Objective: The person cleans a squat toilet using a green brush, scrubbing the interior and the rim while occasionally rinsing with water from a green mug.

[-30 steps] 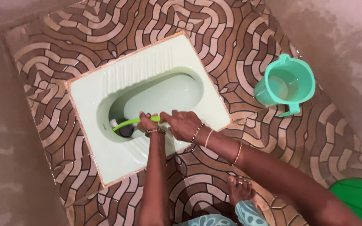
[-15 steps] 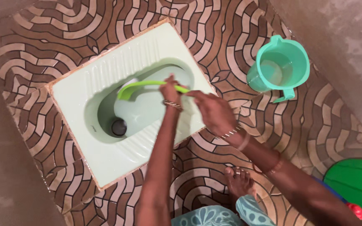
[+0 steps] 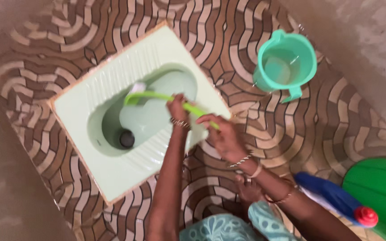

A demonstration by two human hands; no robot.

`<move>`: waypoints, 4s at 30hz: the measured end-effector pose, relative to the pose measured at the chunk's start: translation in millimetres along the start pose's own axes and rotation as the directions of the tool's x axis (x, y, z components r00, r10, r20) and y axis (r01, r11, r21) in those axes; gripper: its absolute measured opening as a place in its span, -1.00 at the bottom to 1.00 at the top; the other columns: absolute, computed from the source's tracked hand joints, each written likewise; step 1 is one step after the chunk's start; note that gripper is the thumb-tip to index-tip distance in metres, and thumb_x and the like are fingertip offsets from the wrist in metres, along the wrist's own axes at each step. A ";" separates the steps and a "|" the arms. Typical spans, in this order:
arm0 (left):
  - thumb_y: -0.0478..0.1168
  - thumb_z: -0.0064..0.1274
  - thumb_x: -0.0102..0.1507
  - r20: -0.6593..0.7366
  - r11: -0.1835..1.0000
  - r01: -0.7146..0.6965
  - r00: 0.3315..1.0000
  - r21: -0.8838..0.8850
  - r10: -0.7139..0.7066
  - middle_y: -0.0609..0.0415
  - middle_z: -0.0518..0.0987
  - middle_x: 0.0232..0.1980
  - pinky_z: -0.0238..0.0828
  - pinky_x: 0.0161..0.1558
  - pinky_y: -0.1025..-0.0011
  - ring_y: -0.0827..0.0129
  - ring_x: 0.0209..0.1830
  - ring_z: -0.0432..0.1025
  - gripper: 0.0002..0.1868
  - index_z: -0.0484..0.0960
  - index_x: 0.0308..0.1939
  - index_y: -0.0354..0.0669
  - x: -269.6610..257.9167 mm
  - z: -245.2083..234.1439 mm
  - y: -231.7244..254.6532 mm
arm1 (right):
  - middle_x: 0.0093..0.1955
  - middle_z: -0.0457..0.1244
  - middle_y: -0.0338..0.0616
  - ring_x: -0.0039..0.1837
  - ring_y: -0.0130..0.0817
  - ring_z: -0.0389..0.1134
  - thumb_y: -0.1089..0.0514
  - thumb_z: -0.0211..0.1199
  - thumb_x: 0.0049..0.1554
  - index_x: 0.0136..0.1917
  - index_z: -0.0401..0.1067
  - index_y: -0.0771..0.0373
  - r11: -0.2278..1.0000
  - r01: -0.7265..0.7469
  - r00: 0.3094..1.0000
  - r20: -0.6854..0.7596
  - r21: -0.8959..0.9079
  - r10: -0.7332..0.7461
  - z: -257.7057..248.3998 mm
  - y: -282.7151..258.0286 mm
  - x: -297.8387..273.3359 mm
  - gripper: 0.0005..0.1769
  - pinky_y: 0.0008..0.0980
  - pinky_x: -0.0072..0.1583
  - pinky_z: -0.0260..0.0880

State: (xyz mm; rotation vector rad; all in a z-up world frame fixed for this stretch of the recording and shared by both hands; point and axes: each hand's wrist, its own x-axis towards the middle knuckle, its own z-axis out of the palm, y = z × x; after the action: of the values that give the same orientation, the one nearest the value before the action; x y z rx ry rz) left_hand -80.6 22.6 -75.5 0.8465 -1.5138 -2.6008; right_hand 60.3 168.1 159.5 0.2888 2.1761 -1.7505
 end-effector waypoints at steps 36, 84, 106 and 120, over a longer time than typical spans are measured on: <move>-0.27 0.02 0.13 0.204 0.337 0.036 0.734 0.941 -0.648 0.03 0.48 -0.46 0.39 -0.52 0.30 0.31 -0.54 0.41 -0.67 0.42 -0.04 -0.24 -59.6 -60.9 41.1 | -0.22 0.30 -0.20 -0.05 -0.26 0.36 -0.29 0.34 0.15 -0.17 0.43 0.13 0.369 0.899 0.427 0.659 -0.236 -0.619 72.4 37.9 -17.7 -0.55 -0.22 0.15 0.33; -0.33 -0.02 0.22 0.271 0.727 0.141 0.867 0.672 -0.419 0.06 0.42 -0.57 0.37 -0.72 0.24 0.30 -0.74 0.34 -0.85 0.46 -0.23 -0.40 -74.7 -15.4 2.1 | -0.27 0.18 -0.23 -0.09 -0.25 0.31 0.18 0.38 0.02 -0.24 0.24 0.13 0.147 0.984 0.178 0.583 -0.100 -0.793 23.5 71.4 7.4 -0.72 -0.22 0.04 0.29; -0.31 0.04 0.20 0.076 0.901 0.334 0.927 0.277 -0.367 0.05 0.42 -0.59 0.05 -0.77 0.40 0.22 -0.71 0.45 -0.79 0.43 -0.53 -0.21 -8.2 32.5 1.2 | 0.39 0.30 -0.11 0.23 -0.30 0.39 0.47 0.11 0.07 0.08 0.47 0.26 0.931 0.352 0.920 -0.147 -0.092 -0.362 -47.5 15.5 2.7 -0.66 -0.41 0.19 0.38; -0.29 -0.04 0.34 0.374 0.846 0.479 0.759 0.233 -0.533 0.18 0.37 -0.54 0.22 -0.60 0.45 0.45 -0.63 0.31 -0.78 0.39 -0.42 -0.13 -78.5 64.5 8.9 | 0.65 0.05 0.02 0.49 -0.17 0.29 0.55 -0.01 -0.01 -0.06 0.51 0.31 0.967 0.252 0.948 -0.214 0.045 -0.237 -32.5 18.0 -80.4 -0.63 -0.36 0.22 0.49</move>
State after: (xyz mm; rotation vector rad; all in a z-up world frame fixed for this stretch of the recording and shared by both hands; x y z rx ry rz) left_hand -45.4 91.2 -8.8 0.8315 -1.7659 -3.3011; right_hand 136.9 207.7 179.7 0.2356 2.3857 -2.0168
